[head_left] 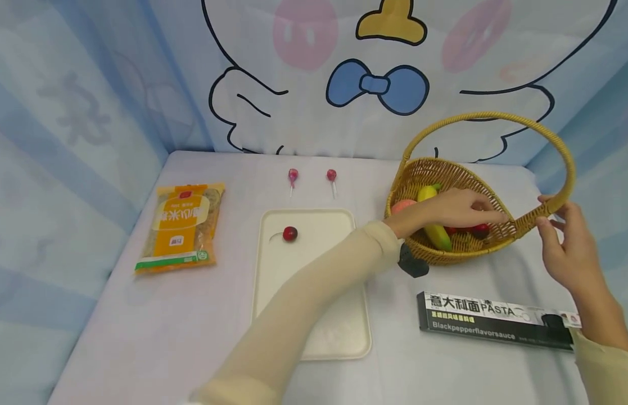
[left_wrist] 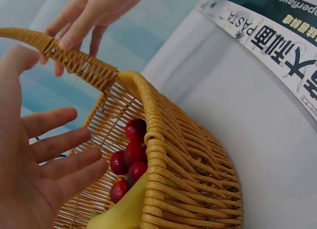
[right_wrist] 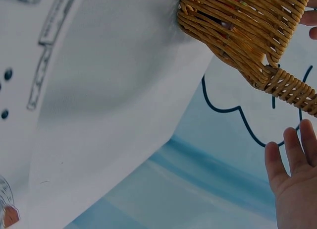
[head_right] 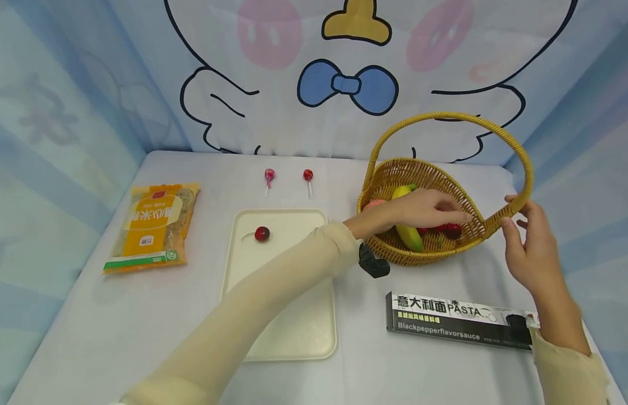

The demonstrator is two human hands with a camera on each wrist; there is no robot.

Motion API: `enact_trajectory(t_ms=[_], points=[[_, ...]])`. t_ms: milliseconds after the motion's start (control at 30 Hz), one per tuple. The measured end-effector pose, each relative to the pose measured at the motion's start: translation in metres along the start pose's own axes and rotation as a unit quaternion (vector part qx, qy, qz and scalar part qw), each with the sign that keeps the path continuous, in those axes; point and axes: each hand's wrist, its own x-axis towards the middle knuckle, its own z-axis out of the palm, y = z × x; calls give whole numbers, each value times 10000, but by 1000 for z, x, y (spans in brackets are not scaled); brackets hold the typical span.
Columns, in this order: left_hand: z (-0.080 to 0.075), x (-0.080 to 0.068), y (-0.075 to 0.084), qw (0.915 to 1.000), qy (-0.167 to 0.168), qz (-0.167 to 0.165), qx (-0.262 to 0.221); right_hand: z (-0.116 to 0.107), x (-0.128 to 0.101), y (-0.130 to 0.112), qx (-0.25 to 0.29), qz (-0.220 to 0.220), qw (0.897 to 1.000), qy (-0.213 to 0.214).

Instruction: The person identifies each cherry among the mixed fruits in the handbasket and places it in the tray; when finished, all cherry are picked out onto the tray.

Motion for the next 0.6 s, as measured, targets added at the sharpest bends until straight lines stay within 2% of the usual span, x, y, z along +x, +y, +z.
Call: enact_trajectory(t_ms=[133,267,400,600], points=[[-1,8,5,9975,-380,-545,-234,-3,2,-1,-30,79,10000,2],[-1,13,7,9908,-851,-970,-411,-5,2,-4,-111,259,9996,-80],[1,16,8,9859,-1121,-1158,-453,-4,2,-6,-113,255,9996,-108],[5,23,9,9842,-1186,-1245,-430,-1,0,-5,-35,131,9999,-47]])
